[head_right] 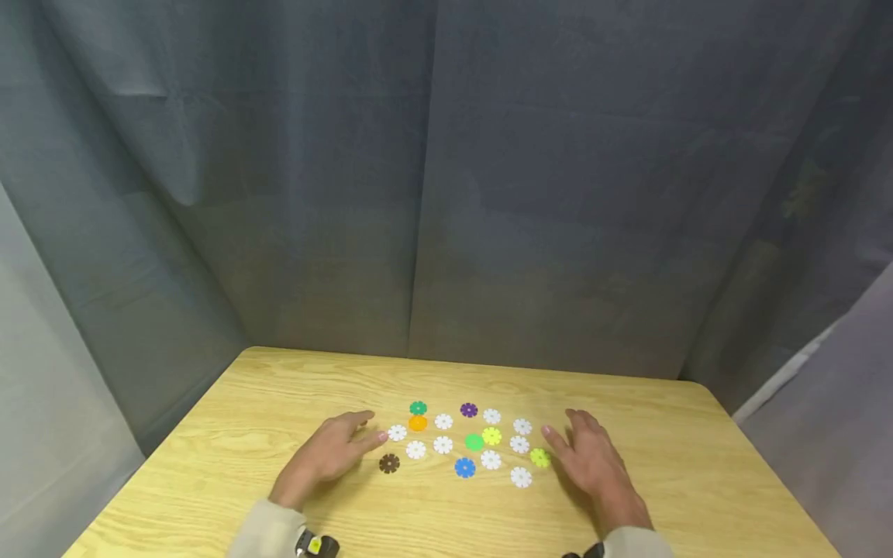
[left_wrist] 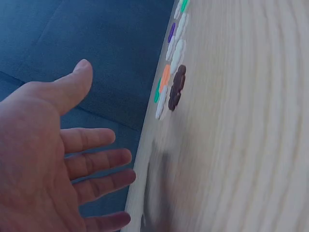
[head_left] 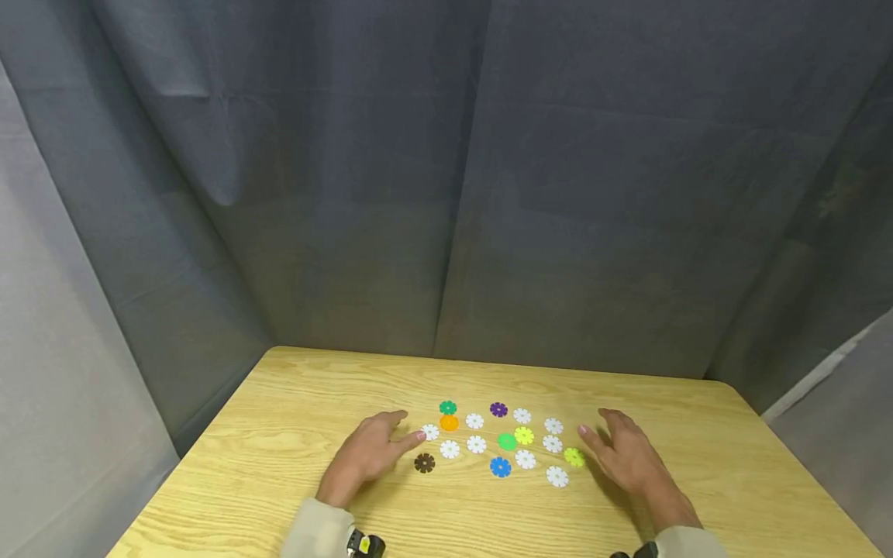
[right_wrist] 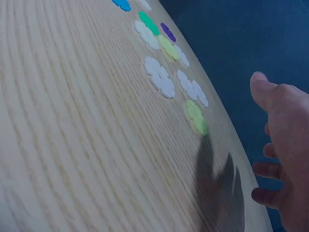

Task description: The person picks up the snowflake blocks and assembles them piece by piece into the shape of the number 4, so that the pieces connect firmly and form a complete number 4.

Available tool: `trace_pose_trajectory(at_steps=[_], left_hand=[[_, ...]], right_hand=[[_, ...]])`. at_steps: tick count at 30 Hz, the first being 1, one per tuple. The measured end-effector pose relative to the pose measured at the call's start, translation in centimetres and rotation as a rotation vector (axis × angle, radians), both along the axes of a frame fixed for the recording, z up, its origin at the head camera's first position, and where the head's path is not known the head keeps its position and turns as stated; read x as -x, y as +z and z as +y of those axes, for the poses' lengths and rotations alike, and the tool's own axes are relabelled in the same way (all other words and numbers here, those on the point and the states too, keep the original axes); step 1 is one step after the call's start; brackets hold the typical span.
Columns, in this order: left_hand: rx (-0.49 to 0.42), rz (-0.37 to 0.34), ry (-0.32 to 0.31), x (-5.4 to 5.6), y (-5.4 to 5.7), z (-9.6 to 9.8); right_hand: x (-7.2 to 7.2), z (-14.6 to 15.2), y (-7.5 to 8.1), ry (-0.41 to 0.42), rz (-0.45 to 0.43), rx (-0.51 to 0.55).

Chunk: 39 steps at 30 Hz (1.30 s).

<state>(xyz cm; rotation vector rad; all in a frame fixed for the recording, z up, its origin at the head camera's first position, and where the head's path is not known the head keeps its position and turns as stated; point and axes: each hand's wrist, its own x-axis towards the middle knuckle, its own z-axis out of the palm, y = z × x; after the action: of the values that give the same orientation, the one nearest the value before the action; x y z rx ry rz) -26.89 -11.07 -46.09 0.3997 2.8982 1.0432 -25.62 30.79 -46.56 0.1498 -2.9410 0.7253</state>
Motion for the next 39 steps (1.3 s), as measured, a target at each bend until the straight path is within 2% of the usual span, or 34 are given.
trace_pose_trajectory(at_steps=[16,25,32,39], left_hand=[[-0.018,-0.004,-0.088,-0.5,-0.5,1.1],[-0.004,0.0,-0.098,-0.6,-0.2,1.7],[0.008,-0.016,-0.111,-0.6,-0.6,1.8],[0.003,-0.003,-0.14,-0.7,-0.7,2.0]], right_hand=[[-0.5,-0.4,-0.2,0.043,0.012,0.016],[-0.6,-0.5,0.0,0.033,0.0,0.037],[-0.7,-0.6,0.2,0.049,-0.019,0.055],[-0.8,-0.8,0.1,0.044,-0.027,0.065]])
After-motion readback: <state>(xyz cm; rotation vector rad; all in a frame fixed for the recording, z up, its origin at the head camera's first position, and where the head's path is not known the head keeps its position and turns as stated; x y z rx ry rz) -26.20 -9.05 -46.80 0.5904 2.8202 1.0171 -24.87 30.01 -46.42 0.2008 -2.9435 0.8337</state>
